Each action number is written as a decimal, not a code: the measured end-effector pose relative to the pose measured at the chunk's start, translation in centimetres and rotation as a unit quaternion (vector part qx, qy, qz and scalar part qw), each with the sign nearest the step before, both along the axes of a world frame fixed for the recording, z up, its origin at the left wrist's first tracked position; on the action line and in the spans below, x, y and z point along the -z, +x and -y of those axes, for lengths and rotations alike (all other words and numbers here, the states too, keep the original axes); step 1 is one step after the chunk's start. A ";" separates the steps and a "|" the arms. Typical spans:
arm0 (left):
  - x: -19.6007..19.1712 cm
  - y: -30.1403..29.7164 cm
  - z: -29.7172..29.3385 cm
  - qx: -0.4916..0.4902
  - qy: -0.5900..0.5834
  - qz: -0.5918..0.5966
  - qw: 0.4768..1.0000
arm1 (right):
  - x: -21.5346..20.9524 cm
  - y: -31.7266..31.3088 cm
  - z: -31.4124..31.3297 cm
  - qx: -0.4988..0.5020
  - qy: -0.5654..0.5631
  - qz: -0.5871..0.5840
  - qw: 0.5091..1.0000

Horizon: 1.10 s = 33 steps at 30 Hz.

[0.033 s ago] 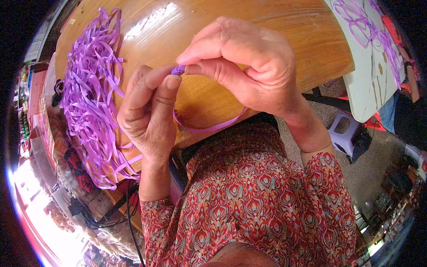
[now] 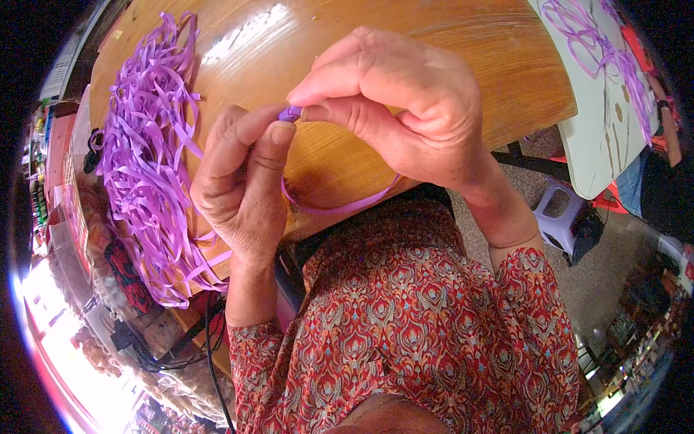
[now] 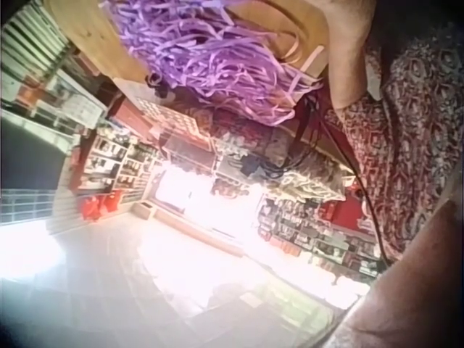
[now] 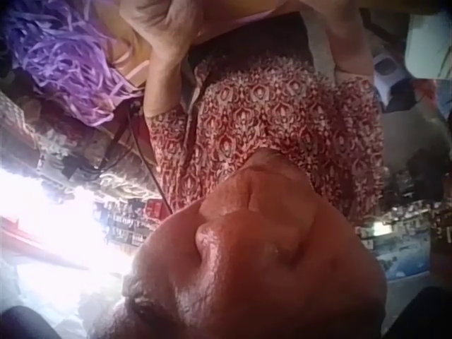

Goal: The person picks up a purple ribbon from a pile on the table and ties a series of knots into it by hand.

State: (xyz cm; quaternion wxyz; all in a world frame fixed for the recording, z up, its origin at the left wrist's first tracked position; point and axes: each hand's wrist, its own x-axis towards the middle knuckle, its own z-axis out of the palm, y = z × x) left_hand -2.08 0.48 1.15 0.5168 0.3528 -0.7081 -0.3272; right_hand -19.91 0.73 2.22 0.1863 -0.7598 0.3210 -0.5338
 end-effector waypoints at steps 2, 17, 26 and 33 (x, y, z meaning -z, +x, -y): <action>0.1 0.0 -0.1 -0.005 0.007 0.005 1.000 | -0.1 0.0 -0.1 0.003 -0.010 -0.011 1.000; 0.4 0.0 -0.2 0.017 -0.020 -0.007 1.000 | 0.0 -0.1 -0.2 -0.016 0.030 -0.010 0.999; 0.3 0.1 -0.3 0.021 0.034 0.013 0.999 | 0.3 0.1 0.3 -0.038 0.054 0.004 0.998; 0.7 -0.3 -0.2 0.047 0.112 -0.083 0.989 | 0.8 0.3 -0.5 -0.089 0.263 0.195 0.941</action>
